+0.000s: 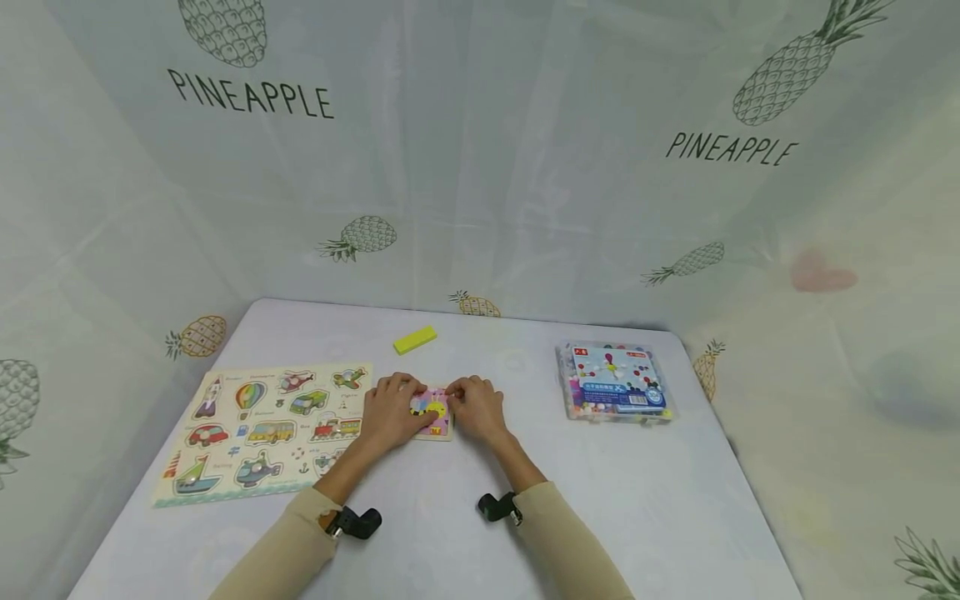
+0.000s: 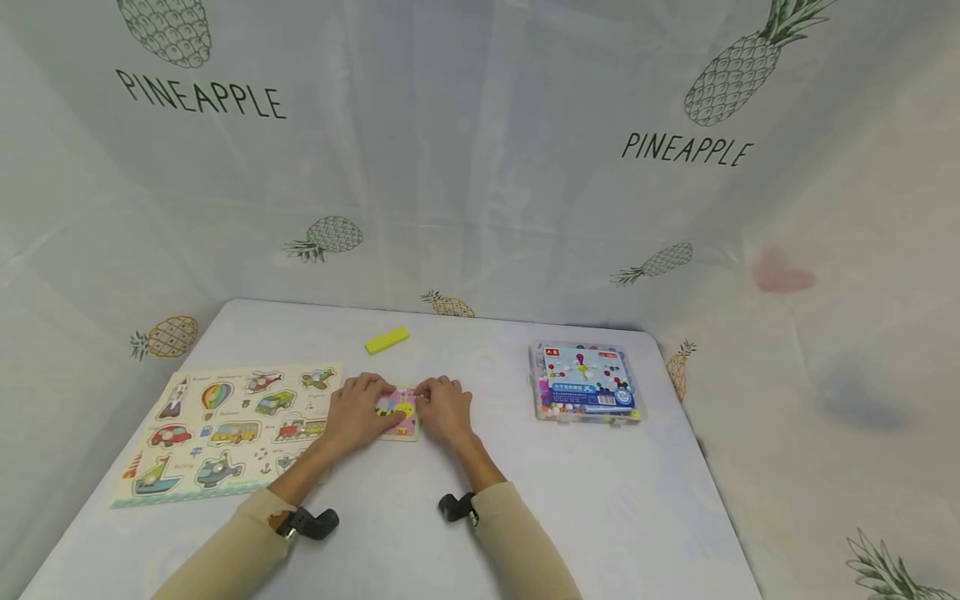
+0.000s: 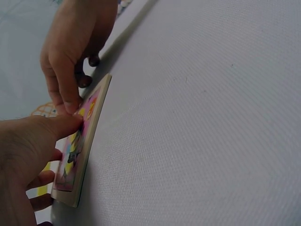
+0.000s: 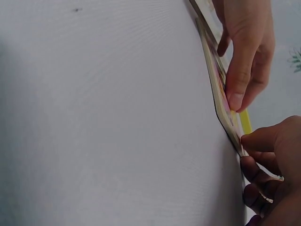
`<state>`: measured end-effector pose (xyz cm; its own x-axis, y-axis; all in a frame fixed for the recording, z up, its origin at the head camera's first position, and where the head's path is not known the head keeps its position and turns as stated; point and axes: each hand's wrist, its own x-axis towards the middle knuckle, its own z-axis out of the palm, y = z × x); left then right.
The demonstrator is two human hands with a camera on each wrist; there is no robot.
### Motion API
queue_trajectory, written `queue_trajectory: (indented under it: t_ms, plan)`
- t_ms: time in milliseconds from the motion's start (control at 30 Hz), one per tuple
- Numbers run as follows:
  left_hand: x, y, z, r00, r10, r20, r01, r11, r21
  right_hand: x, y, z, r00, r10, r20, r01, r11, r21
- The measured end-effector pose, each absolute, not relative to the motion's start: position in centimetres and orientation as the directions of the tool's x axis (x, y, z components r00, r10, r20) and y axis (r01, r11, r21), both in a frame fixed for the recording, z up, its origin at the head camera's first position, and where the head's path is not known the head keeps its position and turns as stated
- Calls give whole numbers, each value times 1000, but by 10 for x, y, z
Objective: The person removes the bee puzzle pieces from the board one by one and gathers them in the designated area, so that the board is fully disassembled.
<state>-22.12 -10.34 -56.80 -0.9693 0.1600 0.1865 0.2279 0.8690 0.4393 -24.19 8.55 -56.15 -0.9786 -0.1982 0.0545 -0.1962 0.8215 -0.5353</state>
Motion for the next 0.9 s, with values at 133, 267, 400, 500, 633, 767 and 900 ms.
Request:
queue_trajectory:
  t_ms: [133, 267, 400, 500, 633, 767, 900]
  plan:
    - [-222, -104, -569, -971, 160, 176, 222, 873, 433, -241, 85, -561, -979, -197, 55, -194, 810, -553]
    - [-222, -105, -570, -973, 158, 168, 217, 874, 434, -241, 85, -560, -978, -199, 58, -198, 815, -544]
    - [-223, -105, -572, -973, 156, 169, 216, 873, 437, -241, 83, -558, -980, -192, 52, -189, 818, -543]
    - [-223, -106, -572, -973, 154, 170, 215, 874, 436, -242, 81, -558, -982, -186, 41, -178, 821, -542]
    - [-223, -105, -572, -973, 156, 172, 218, 871, 440, -242, 81, -556, -983, -180, 39, -172, 822, -543]
    - [-222, -105, -571, -972, 156, 173, 218, 869, 444, -242, 81, -555, -983, -179, 39, -172, 824, -540]
    - [-223, -104, -572, -974, 154, 166, 213, 871, 444, -242, 82, -556, -982, -181, 44, -176, 827, -533]
